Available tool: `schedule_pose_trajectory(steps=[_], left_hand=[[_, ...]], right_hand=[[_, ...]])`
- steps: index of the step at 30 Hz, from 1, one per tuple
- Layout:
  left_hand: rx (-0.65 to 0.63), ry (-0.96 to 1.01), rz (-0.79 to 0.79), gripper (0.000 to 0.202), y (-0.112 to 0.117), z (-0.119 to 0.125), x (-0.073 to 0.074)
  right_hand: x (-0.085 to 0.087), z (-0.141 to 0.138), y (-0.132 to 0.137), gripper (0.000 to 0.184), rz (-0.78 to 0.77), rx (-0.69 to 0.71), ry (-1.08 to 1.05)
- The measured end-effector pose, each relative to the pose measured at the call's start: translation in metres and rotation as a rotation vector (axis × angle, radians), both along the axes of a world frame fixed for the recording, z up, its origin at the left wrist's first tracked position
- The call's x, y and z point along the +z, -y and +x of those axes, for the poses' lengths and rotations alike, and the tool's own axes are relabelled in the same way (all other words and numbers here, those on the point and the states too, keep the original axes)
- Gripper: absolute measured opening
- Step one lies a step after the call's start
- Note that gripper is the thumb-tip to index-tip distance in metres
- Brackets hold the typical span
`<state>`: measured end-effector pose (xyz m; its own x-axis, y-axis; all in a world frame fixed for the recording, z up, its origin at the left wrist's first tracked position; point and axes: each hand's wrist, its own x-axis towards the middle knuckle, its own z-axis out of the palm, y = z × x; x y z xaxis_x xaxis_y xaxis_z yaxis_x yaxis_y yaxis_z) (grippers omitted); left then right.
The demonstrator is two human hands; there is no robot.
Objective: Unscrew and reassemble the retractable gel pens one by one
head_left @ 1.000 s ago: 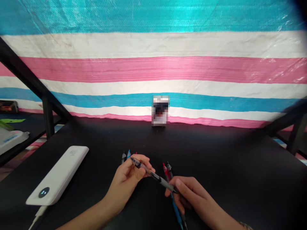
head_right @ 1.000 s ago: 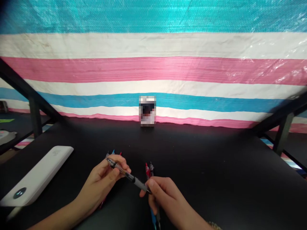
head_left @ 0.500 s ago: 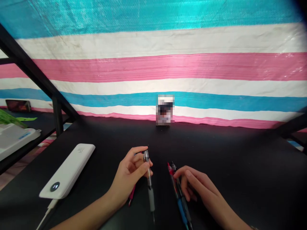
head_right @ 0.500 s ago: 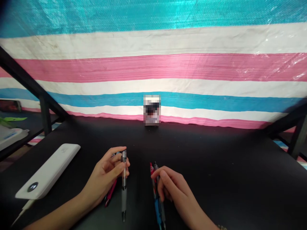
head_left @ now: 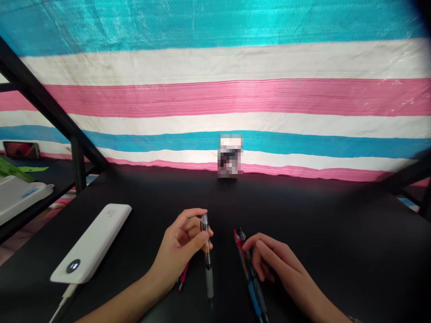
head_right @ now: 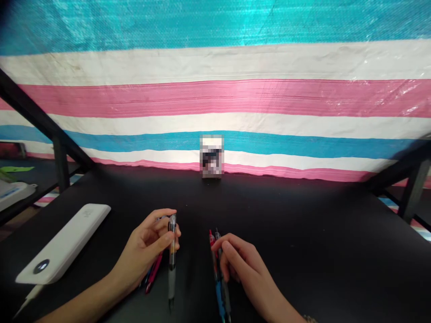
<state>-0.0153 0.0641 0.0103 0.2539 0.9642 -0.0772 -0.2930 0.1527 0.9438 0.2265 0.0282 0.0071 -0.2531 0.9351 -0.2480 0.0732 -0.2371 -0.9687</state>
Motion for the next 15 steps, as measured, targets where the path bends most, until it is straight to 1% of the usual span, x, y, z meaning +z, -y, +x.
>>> schedule_pose_trajectory(steps=[4,10,15], left_hand=[[-0.009,-0.026,0.008,0.028,-0.0017,-0.0015,-0.0008],[0.020,-0.021,0.019,0.040,-0.0040,-0.0035,0.0007],[0.052,-0.046,-0.005,0.030,-0.0053,-0.0042,0.0019]], right_hand=[[0.0001,0.0004,0.0004,0.056,-0.004,0.008,0.015],[0.0007,0.0007,-0.0005,0.054,0.004,0.023,0.020],[0.0008,0.0007,-0.0011,0.055,0.012,0.026,0.034]])
